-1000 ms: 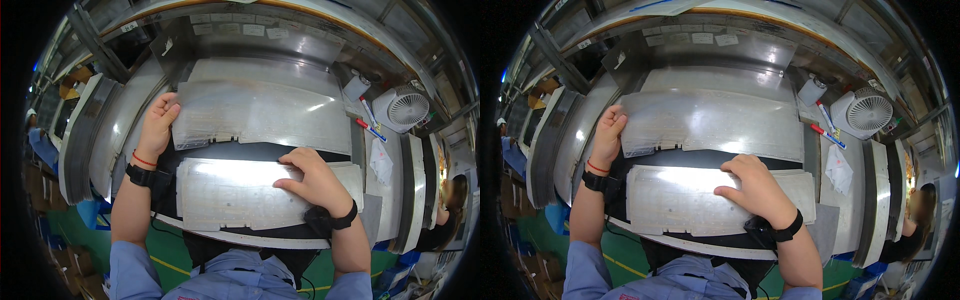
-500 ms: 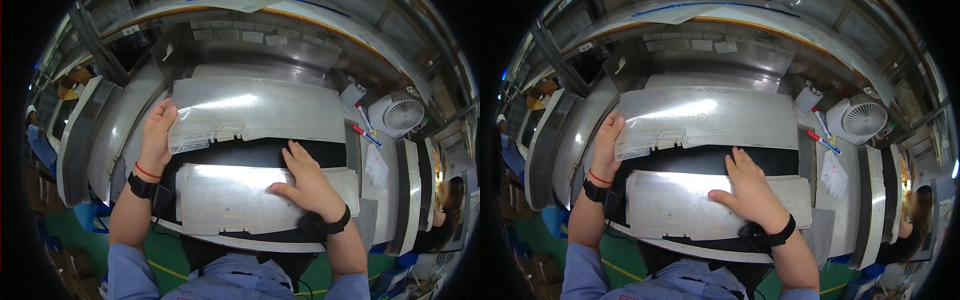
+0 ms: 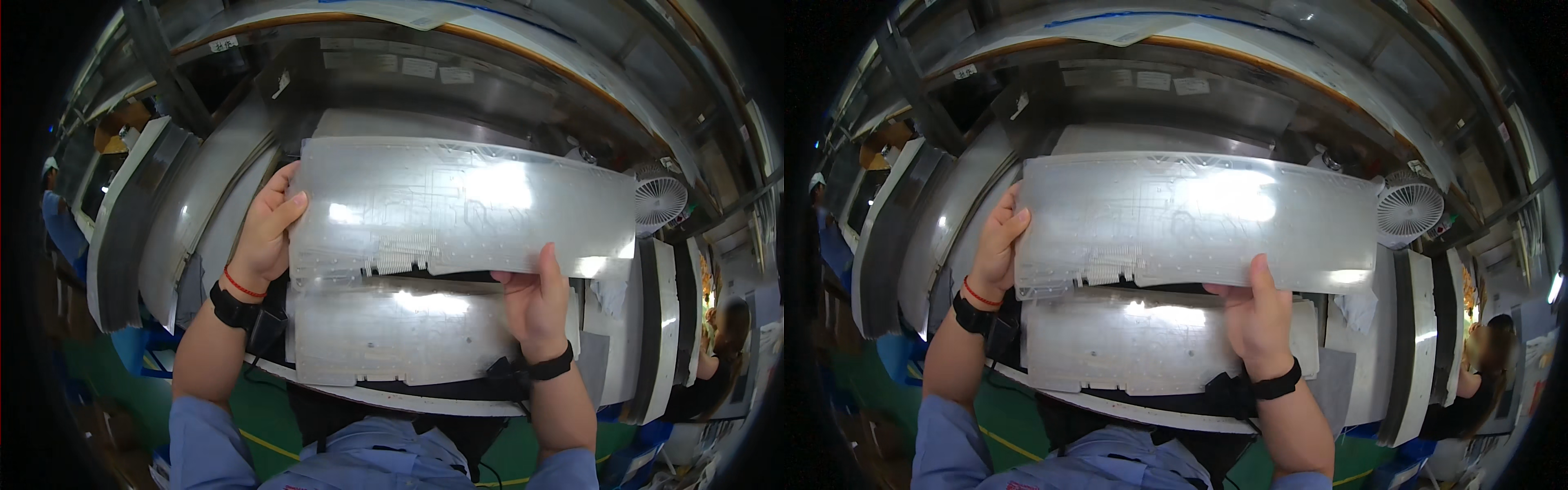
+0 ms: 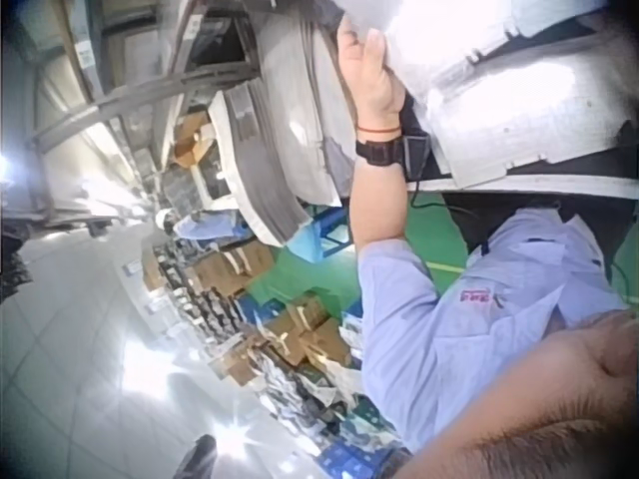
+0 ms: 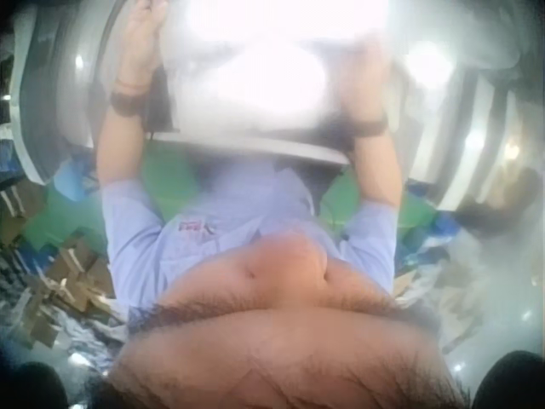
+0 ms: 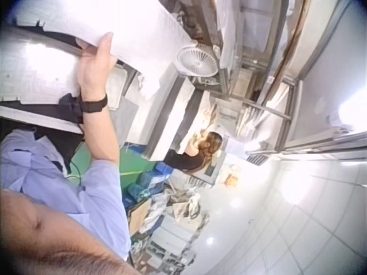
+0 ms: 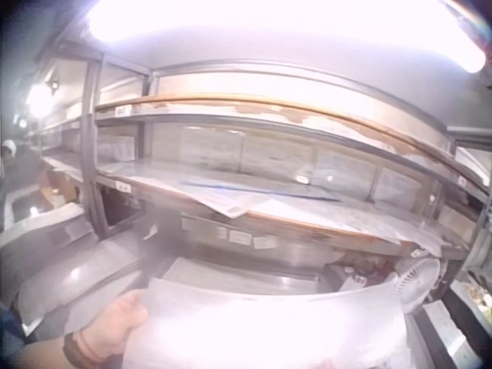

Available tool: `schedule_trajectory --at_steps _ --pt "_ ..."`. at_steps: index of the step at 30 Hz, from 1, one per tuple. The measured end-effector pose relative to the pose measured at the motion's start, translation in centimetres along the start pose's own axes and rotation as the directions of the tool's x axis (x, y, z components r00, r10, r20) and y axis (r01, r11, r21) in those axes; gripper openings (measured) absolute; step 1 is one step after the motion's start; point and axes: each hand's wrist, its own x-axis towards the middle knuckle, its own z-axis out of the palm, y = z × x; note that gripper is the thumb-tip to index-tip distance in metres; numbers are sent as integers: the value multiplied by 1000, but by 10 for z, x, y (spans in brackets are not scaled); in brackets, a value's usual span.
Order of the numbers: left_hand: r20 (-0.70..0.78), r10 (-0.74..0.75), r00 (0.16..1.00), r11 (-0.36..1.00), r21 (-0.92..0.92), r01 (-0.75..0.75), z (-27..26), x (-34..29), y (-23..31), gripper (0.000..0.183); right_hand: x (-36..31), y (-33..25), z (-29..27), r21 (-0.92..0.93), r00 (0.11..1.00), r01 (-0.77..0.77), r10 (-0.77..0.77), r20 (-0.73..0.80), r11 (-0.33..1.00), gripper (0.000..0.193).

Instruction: Sorting, aligning, and stacking thin translucent plastic or metal plates at an industrial workstation.

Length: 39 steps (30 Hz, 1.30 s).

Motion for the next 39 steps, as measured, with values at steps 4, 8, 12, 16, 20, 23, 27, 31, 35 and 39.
schedule_trajectory --at_steps 4,8,12,16,20,23,27,31,35,39 --pt "138 -34 990 992 -118 51 1 -1 5 51 0 -2 -1 -18 1000 -23 23 -10 1000 36" --pt "169 -54 984 995 -76 67 -4 -2 7 49 -3 -1 1 -67 997 -37 32 -65 997 35" --pt "105 -30 994 999 -33 34 -6 -1 8 43 -5 4 3 -106 991 32 -45 -124 994 33" --pt "15 -17 1000 1000 -20 17 -2 -2 6 36 -8 6 1 -151 989 112 -125 -84 982 36" --pt "-14 -4 1000 1000 -1 4 -7 1 5 35 -8 6 2 -251 991 123 -130 -11 960 38" --pt "-32 1 999 1000 -2 -1 -6 0 7 35 -8 4 8 -251 992 119 -125 -11 961 38" --pt "-22 7 1000 1000 -26 -8 -4 0 7 37 -7 3 12 -241 991 107 -122 -47 965 36" --pt "-33 13 999 999 -49 -14 2 -1 11 36 -6 2 18 -234 989 99 -121 -82 967 36" --pt "-29 -7 1000 1000 9 7 -5 -1 12 27 -7 2 11 -259 993 108 -118 -22 960 40" --pt "-38 -12 999 999 42 13 -7 -1 10 14 -8 5 8 -260 990 128 -138 -21 957 40"
